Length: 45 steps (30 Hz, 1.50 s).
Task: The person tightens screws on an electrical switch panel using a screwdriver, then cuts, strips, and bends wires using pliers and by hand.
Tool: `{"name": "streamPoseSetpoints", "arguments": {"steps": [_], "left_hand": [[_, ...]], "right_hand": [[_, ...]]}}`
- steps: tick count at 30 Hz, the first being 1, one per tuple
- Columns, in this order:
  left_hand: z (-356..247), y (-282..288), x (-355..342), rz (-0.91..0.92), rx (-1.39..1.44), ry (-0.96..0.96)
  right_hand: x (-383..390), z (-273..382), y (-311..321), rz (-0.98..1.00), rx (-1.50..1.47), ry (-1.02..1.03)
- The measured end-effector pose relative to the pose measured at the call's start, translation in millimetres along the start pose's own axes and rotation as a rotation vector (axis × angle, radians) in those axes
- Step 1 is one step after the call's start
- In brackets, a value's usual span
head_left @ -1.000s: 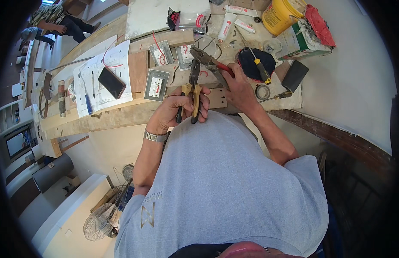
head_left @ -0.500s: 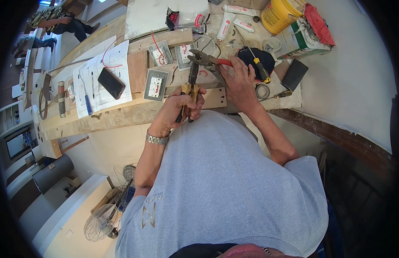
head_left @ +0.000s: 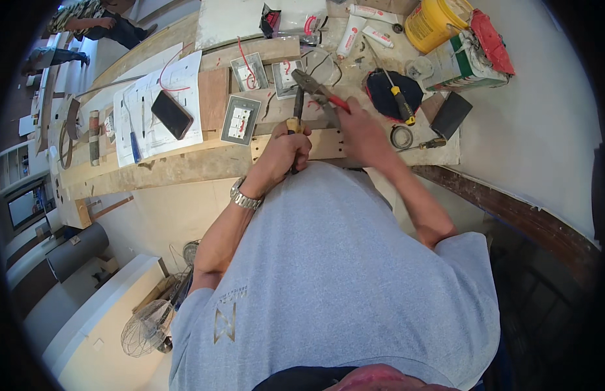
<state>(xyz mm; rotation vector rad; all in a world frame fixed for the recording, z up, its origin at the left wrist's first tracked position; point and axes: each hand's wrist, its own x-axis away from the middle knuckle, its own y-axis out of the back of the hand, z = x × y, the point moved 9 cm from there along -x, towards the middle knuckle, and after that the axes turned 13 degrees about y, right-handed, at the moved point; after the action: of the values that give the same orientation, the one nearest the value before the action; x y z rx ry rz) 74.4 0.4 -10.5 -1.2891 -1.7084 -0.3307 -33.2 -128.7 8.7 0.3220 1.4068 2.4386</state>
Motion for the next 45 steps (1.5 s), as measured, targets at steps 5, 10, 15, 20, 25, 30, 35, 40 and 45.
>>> {"name": "streamPoseSetpoints", "arguments": {"steps": [5, 10, 15, 20, 25, 30, 35, 40, 45], "left_hand": [[-45, 28, 14, -0.636, -0.974, -0.554], [-40, 45, 16, -0.536, -0.684, -0.395], [-39, 30, 29, -0.565, -0.661, -0.427], [-30, 33, 18, -0.423, -0.546, -0.437], [-21, 8, 11, 0.106, 0.035, -0.208], [-23, -23, 20, 0.529, 0.229, -0.095], [-24, -35, 32, 1.036, 0.528, -0.019], [-21, -43, 31, 0.807, 0.402, -0.004], [-14, -14, -2, 0.526, 0.074, -0.028]], "right_hand": [[26, -10, 16, 0.247, -1.482, -0.134], [24, -49, 20, -0.195, -0.441, 0.065], [24, -74, -19, -0.161, -0.171, -0.248], [17, -53, -15, -0.134, 0.033, -0.283], [0, -7, 32, -0.478, 0.009, 0.135], [-34, 3, 12, -0.39, -1.097, 0.069], [-48, 14, 4, -0.296, -1.186, 0.198], [-47, -4, 1, -0.382, -1.169, -0.013], [-38, -46, 0, -0.618, -1.444, -0.148]]}}
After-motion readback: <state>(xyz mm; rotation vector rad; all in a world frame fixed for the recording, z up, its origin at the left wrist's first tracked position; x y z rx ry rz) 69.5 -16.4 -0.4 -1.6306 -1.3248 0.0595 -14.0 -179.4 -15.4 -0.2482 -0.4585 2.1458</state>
